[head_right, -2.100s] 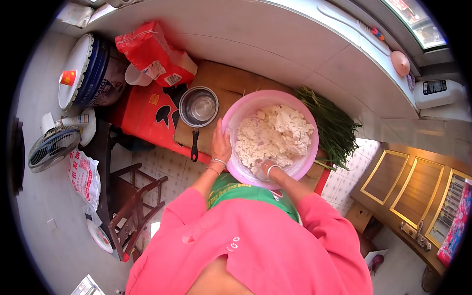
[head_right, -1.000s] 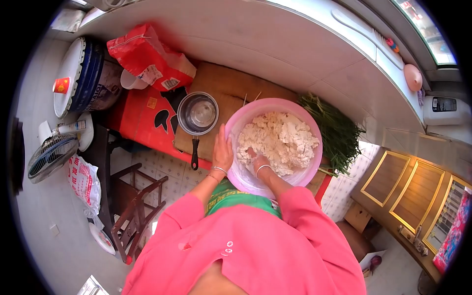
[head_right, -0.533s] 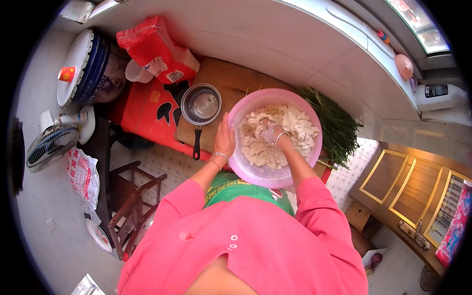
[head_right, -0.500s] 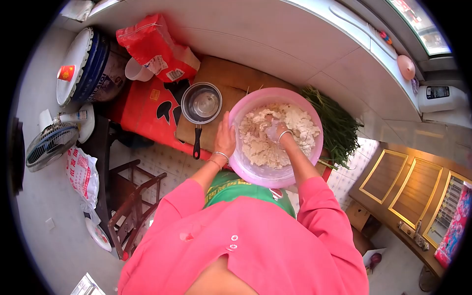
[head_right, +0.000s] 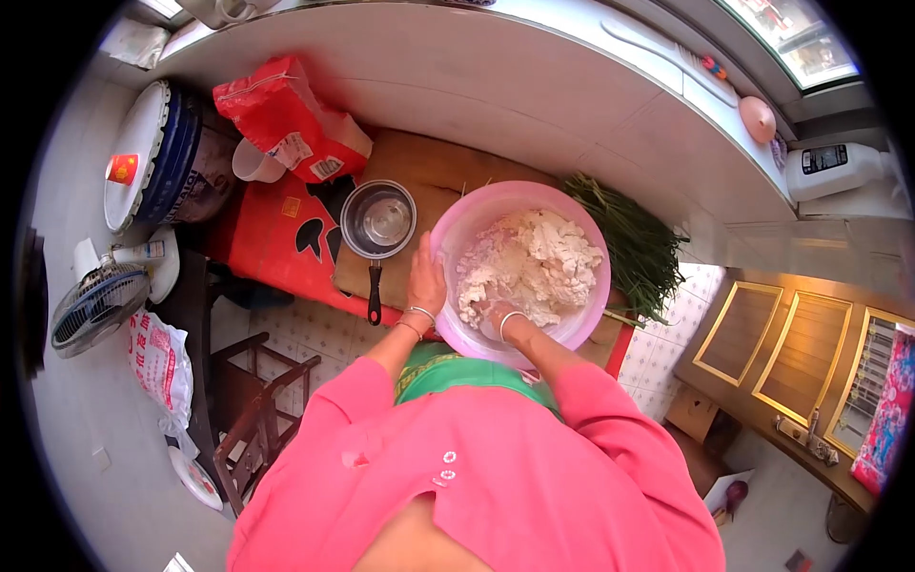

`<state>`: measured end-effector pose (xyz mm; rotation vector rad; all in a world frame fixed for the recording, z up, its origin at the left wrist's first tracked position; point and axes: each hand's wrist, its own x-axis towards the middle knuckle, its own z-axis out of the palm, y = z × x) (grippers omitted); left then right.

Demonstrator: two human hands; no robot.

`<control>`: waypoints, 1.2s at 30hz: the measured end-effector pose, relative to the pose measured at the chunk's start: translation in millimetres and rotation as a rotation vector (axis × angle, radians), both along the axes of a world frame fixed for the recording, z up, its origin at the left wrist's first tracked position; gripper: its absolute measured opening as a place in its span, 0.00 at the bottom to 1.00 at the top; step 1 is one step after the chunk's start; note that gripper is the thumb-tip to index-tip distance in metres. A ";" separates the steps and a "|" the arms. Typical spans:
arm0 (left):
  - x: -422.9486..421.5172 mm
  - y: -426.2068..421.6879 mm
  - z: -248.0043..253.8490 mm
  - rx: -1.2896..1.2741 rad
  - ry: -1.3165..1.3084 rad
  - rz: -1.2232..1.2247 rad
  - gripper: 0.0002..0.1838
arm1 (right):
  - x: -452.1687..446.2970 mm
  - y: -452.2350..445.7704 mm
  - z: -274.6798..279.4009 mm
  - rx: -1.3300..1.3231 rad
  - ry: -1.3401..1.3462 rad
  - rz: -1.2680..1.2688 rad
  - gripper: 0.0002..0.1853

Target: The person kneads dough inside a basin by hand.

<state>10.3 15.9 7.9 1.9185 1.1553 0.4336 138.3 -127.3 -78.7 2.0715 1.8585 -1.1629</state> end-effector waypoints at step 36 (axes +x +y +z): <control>26.3 10.1 2.6 -0.037 0.134 -0.030 0.29 | 83.9 -23.5 -46.5 -0.526 -0.007 0.055 0.23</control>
